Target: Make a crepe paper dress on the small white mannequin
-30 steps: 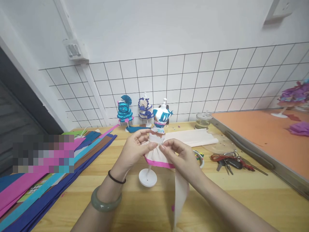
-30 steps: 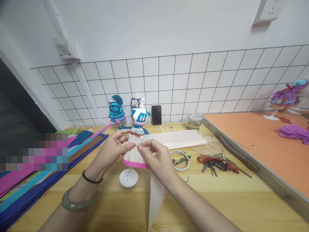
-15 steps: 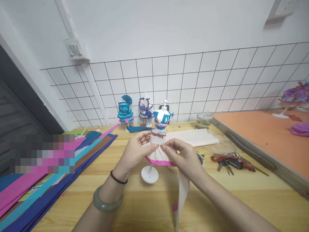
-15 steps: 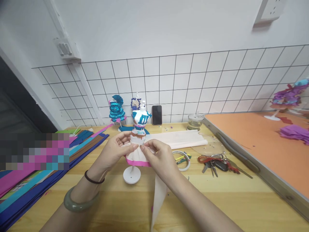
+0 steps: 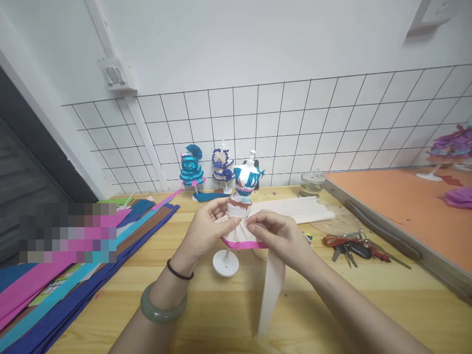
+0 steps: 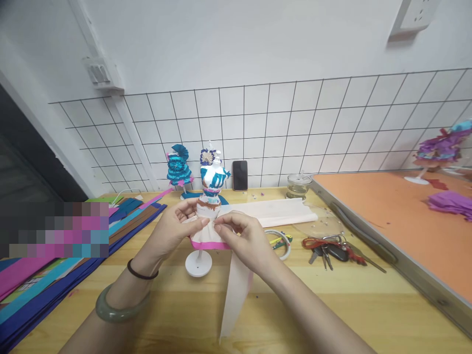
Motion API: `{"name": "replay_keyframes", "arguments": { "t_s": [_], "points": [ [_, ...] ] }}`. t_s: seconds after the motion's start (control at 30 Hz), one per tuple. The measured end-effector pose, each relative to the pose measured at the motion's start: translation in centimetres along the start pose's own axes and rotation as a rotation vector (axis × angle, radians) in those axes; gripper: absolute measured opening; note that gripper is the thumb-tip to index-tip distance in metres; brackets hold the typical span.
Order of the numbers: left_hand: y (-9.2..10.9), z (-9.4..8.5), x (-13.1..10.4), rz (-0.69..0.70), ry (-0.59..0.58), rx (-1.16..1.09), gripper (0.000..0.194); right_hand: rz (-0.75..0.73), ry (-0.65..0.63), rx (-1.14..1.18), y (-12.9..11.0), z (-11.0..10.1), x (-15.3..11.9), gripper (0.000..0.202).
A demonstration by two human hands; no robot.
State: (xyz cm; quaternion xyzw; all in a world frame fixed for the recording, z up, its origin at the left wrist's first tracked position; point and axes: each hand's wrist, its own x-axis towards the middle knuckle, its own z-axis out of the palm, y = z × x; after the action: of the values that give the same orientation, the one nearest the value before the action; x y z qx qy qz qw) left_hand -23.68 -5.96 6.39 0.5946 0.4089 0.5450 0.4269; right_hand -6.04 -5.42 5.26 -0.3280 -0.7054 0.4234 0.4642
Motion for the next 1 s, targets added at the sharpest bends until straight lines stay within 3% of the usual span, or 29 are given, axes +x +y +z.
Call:
{"name": "replay_keyframes", "arguments": {
  "t_s": [0.43,1.0],
  "points": [
    [0.07,0.25,-0.2,-0.005,-0.018,-0.024,0.048,0.08,0.054,0.104,0.25,0.44,0.14,0.021],
    [0.55,0.25,-0.21,0.039,-0.032,0.017,0.042,-0.055,0.033,-0.047,-0.43,0.47,-0.21,0.013]
  ]
}}
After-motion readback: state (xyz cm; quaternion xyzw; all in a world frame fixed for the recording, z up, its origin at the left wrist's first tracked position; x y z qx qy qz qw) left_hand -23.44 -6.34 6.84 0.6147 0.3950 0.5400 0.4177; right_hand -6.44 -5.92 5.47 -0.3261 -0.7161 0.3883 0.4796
